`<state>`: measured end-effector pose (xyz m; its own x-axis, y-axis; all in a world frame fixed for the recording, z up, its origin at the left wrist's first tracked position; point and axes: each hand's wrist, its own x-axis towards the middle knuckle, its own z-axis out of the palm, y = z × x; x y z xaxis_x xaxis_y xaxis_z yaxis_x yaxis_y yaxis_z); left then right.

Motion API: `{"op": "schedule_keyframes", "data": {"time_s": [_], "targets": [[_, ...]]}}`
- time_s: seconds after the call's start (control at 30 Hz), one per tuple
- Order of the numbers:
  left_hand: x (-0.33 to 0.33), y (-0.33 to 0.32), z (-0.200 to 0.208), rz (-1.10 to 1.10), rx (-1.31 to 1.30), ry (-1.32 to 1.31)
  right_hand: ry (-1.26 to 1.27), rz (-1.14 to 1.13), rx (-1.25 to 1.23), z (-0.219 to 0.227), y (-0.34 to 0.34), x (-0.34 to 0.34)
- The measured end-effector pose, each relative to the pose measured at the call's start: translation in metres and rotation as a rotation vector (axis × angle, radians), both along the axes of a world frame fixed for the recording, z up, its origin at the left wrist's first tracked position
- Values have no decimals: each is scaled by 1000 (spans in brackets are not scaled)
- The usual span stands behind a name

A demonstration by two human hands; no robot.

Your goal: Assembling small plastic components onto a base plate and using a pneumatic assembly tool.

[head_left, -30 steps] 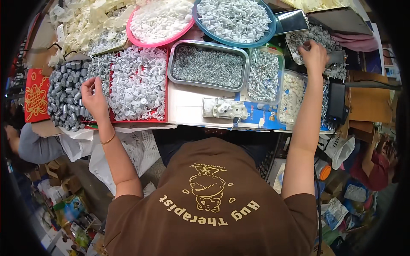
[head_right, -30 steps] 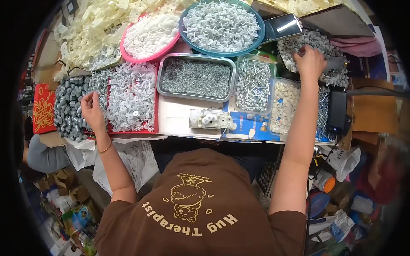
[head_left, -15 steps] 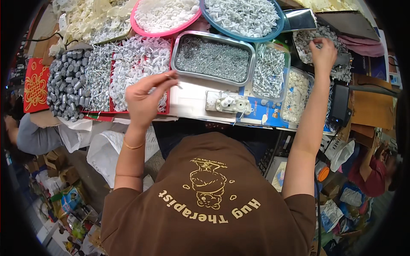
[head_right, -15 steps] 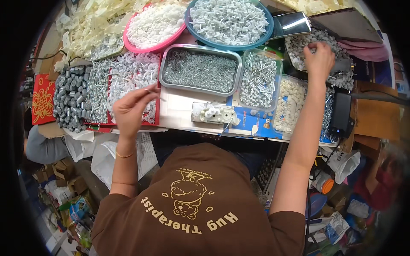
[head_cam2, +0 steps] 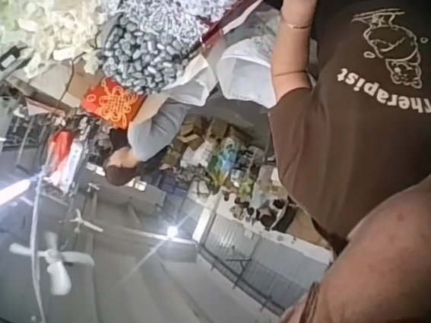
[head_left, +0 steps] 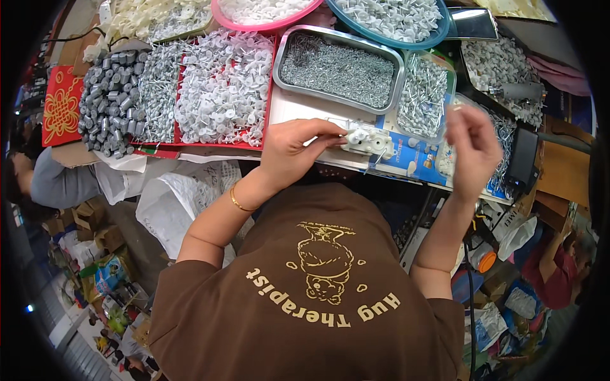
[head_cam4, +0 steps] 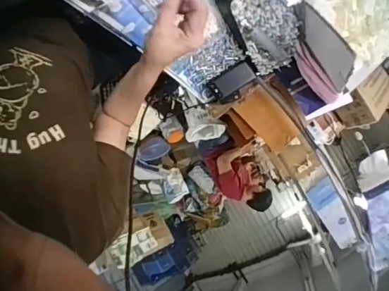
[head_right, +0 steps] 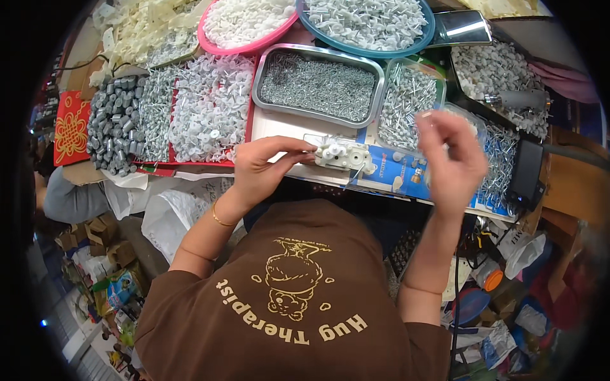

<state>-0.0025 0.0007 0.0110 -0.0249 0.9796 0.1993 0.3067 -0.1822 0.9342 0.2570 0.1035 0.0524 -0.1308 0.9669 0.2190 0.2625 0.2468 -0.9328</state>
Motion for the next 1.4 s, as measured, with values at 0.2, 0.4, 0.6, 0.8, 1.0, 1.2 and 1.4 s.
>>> {"op": "schedule_keyframes", "data": {"time_s": [0.2,0.4,0.6,0.8,1.0,1.2,1.4], "targets": [[9,-1,-6,7,257,294,-142,265,-141,7,-49,-23],[5,6,-12,47,140,176,-315,332,-48,-18,-58,-35],[10,6,-7,24,193,228,-475,345,192,-30,-50,-45],[11,8,8,41,346,613,-579,422,151,-20,-40,-48],[15,4,-7,12,281,586,-547,580,18,0,-15,-42],[6,3,6,49,153,404,-459,86,342,4,94,-83],[-24,6,18,188,94,281,-84,492,693,-19,184,-168]]}}
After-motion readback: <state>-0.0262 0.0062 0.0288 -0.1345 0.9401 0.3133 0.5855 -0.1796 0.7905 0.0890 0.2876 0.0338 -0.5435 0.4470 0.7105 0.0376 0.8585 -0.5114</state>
